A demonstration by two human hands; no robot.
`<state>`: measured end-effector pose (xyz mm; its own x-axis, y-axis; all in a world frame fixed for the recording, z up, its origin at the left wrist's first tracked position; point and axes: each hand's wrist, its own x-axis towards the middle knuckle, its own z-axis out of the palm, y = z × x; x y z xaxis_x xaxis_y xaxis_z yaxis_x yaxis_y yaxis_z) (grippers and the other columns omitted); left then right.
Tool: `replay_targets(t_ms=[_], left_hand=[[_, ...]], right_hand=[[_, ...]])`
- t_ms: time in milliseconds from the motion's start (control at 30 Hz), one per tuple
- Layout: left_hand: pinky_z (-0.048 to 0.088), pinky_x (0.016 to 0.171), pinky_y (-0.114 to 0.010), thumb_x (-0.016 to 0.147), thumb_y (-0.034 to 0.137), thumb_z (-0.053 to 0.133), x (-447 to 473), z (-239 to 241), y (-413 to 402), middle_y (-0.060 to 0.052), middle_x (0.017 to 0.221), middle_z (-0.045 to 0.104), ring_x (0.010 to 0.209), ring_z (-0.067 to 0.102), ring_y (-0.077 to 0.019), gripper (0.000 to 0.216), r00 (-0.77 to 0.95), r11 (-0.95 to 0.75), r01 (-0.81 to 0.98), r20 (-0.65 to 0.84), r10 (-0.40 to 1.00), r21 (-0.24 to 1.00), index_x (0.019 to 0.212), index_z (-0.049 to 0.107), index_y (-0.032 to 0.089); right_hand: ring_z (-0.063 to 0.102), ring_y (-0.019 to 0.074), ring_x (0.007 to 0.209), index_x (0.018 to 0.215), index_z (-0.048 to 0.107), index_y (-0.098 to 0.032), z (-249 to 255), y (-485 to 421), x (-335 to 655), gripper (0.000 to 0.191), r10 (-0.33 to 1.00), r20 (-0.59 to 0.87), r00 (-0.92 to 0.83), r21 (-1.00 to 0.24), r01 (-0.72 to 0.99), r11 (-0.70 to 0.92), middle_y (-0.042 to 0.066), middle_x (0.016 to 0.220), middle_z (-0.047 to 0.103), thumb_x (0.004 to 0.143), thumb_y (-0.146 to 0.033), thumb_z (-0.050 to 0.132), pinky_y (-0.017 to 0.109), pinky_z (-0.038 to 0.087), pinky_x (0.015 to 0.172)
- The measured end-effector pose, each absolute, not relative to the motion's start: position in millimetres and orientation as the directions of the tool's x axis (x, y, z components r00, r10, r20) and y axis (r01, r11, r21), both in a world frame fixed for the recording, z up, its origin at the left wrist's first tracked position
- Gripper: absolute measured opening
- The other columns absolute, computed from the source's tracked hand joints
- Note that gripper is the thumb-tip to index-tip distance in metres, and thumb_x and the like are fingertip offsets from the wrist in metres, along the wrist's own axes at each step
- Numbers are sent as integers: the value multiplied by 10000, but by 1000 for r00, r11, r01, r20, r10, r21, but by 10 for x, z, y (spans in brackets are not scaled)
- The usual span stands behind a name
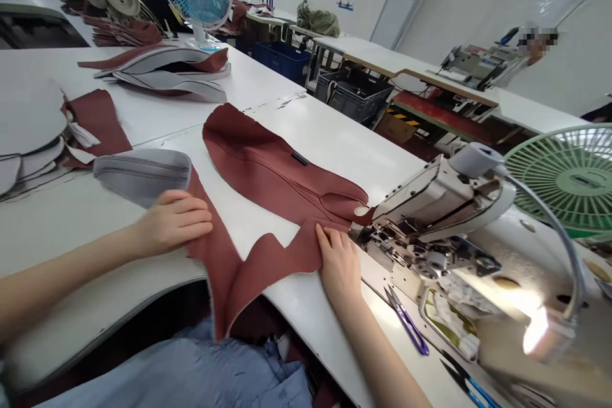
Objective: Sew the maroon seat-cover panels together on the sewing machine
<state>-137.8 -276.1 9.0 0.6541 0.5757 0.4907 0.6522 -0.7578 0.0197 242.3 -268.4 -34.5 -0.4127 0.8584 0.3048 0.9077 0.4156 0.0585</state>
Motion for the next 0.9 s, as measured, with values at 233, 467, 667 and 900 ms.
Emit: replay_targets(t_ms=[233,467,667,900], left_hand=[[483,643,-244,917,276,374,-1848,250,-3646,-14,760,689,726,644,-169,339,404,-124,663,-213,890,738,1054,683,254],[415,558,-282,904,596,393,-2160,407,-3785,-3,809,683,693,638,-231,515,-444,419,864,30,896,279,1326,528,333],[447,631,-357,911,614,366,-2427,84,-3777,-106,1025,718,878,669,-328,593,-399,410,911,-157,903,40,1339,528,237],[394,984,-536,990,419,265,-2272,-291,-3249,-210,1446,470,1322,435,-399,568,-195,202,973,75,978,-108,1472,433,169]], right_hand=[[485,279,1064,1273,616,-196,-391,-2620,2459,603,845,358,-396,-77,890,450,103,1190,573,737,9,428,450,464,951],[445,304,1213,1276,613,-195,-419,-2585,2487,546,804,400,-441,-57,863,502,107,1333,513,796,-8,432,499,436,1044],[467,300,1247,1269,605,-213,-442,-2571,2502,509,788,409,-461,-35,855,518,94,1360,524,830,-31,424,490,448,1039],[537,292,1120,1408,446,-196,-426,-2567,2512,666,784,449,-429,-113,843,526,124,1231,570,767,-17,415,478,469,976]])
